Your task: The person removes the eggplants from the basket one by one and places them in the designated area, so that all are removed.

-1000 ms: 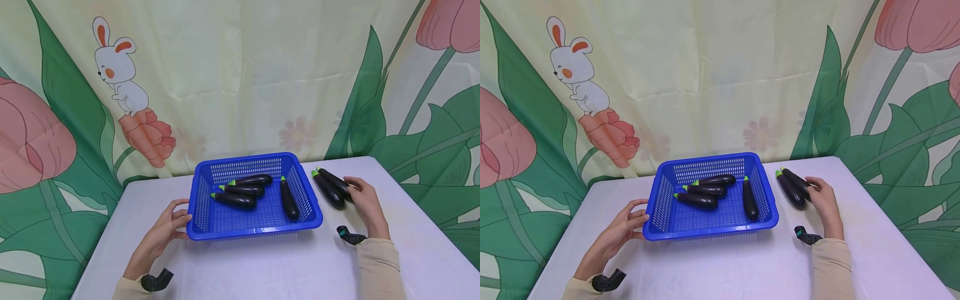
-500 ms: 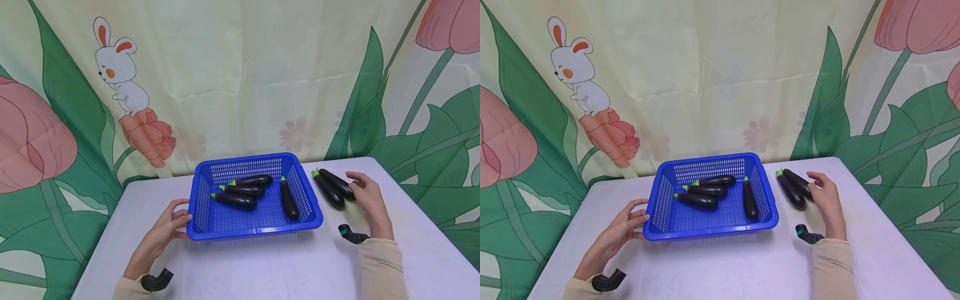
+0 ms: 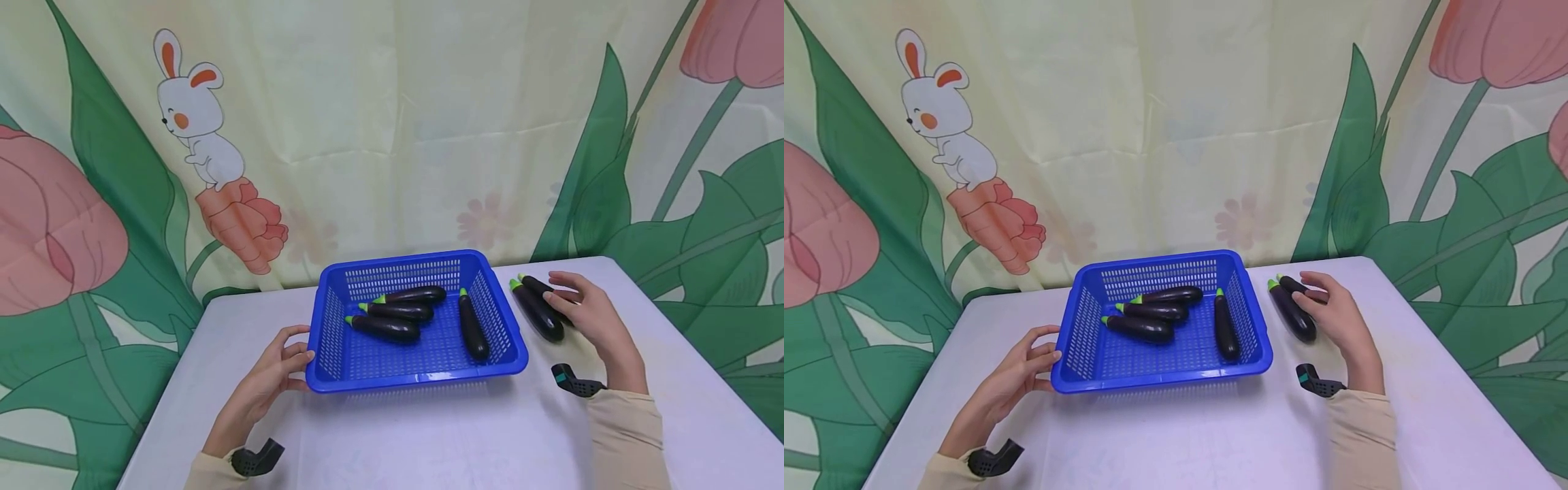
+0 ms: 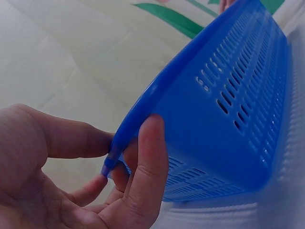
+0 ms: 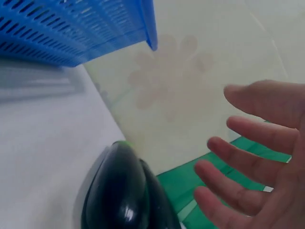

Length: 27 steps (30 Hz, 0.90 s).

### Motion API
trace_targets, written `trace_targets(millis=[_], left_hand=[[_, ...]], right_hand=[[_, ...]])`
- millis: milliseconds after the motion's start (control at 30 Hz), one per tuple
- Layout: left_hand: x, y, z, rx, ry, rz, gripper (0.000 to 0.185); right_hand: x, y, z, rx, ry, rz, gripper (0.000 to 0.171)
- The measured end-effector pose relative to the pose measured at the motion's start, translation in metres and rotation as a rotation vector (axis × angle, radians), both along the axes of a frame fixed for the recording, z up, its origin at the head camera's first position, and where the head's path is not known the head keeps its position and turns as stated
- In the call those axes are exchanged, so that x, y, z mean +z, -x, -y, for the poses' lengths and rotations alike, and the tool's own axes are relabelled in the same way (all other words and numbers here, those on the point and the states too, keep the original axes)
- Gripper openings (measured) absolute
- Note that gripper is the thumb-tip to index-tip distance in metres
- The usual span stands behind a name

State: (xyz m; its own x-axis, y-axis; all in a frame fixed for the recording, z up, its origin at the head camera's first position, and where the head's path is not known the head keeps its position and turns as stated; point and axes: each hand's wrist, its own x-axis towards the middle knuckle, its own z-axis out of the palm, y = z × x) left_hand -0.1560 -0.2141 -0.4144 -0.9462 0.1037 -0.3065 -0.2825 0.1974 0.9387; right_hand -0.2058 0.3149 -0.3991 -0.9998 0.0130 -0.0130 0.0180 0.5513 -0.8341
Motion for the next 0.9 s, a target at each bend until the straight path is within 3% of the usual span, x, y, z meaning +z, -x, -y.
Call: trace_targets(millis=[233, 900], left_hand=[[0.000, 0.000, 0.000, 0.002, 0.005, -0.002, 0.069], [-0.001, -0.001, 0.001, -0.004, -0.010, -0.014, 0.069]], right_hand=[[0.014, -0.005, 0.016, 0.099, -0.029, -0.012, 0.075], [0.038, -0.018, 0.056, 0.242, -0.110, -0.013, 0.067]])
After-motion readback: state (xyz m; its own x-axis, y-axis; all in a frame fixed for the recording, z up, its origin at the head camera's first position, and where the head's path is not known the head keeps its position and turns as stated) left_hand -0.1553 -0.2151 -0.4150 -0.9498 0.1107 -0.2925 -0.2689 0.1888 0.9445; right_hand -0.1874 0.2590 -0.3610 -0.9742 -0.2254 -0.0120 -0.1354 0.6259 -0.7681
